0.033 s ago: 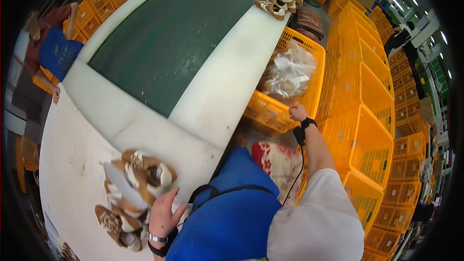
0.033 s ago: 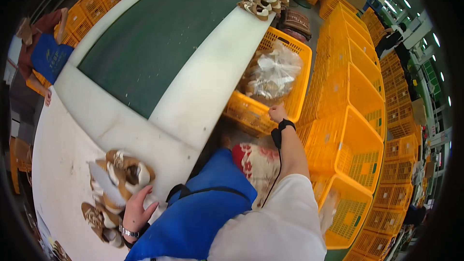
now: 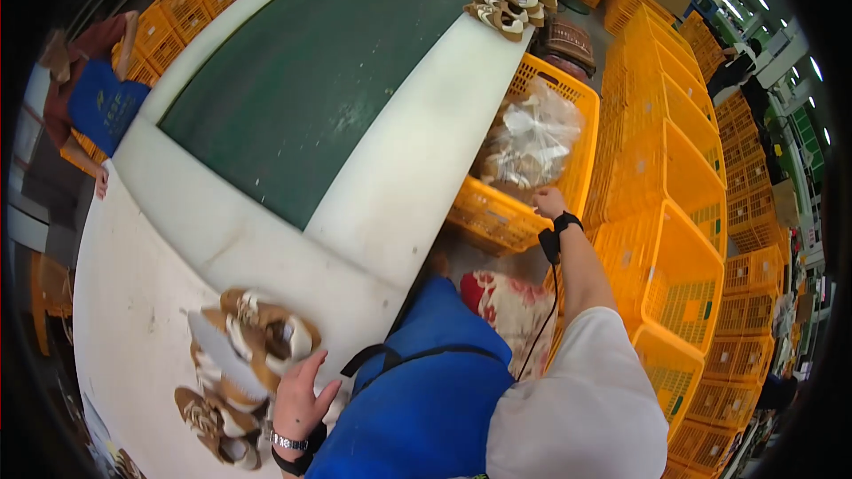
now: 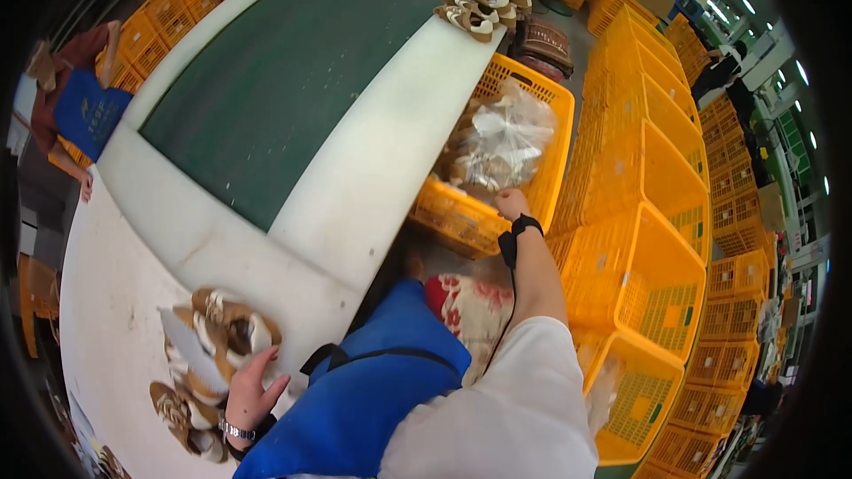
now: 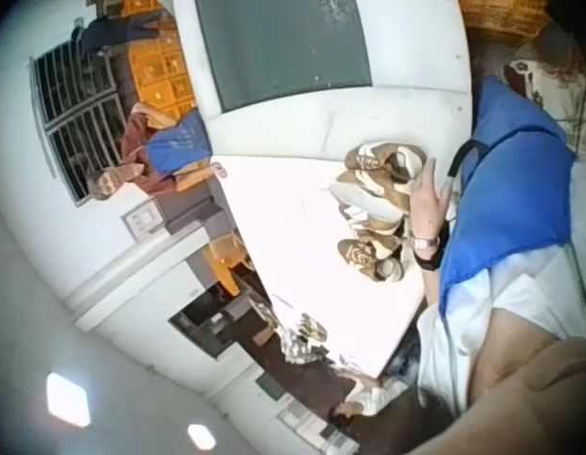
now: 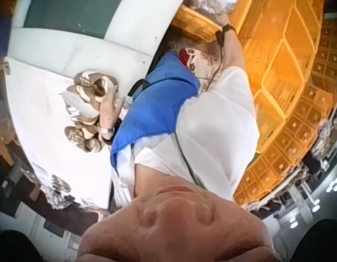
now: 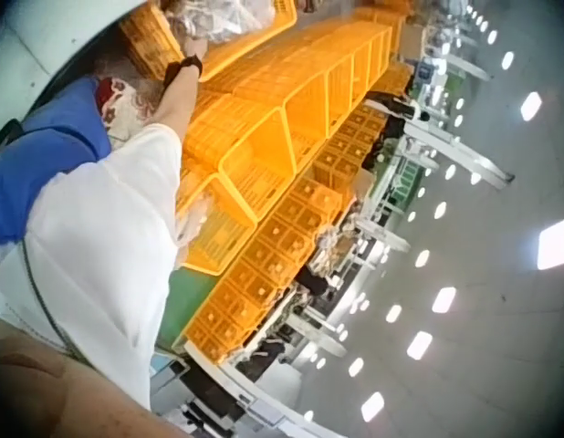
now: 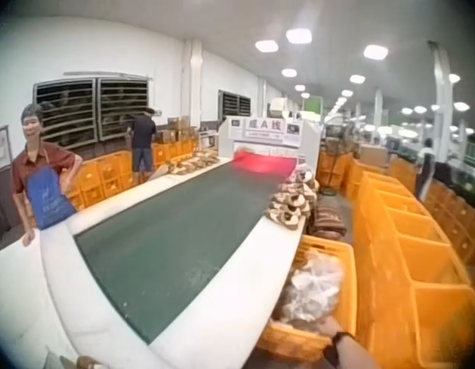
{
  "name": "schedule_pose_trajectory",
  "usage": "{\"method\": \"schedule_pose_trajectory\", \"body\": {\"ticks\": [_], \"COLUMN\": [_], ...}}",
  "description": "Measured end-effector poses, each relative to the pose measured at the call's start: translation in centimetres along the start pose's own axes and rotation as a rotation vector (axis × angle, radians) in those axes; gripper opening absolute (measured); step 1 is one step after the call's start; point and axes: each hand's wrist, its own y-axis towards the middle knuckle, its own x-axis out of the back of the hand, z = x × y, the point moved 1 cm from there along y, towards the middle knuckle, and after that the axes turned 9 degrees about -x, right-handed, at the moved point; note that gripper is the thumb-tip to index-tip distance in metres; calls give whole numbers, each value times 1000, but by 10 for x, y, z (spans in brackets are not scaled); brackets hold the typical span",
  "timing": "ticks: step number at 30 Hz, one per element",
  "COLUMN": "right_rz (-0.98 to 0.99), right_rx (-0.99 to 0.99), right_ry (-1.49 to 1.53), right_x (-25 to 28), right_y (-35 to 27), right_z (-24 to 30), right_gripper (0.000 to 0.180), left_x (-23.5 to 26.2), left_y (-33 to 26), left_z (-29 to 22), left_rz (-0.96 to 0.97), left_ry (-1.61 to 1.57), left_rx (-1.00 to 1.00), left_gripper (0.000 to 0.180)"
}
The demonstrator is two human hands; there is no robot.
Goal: Gathering multiple pairs of manufactured shoes from a table and placing them into a large plastic bag.
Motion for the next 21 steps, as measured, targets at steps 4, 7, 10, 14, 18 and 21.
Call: {"method": "schedule_pose_trajectory", "body": {"ticks": [4,7,10,14,18,21], "right_rz": [-232,-154,-139,-164,-105,-177], "right_rx": [43,-16,-100,-99,-185,-152], "right_ry": [-198,-359,-499,-377,-345,-287], "right_x": [29,38,58,51,39,37], "right_y": [130,173,232,295,328,309], "right_z": [25,59,53,45,2,1], "right_gripper": [33,33,29,31,42,49], "left_x": [-17,-23,-34,-44,-52,-50], "left_y": [88,132,169,215,263,285], "left_z": [-13,-16,-10,0,-5,-9], "left_rz": [63,113,239,341,357,366], "left_ry": [33,10,69,127,101,95], "left_rx": [108,240,356,406,353,288], "left_gripper": [45,46,47,47,45,45]}}
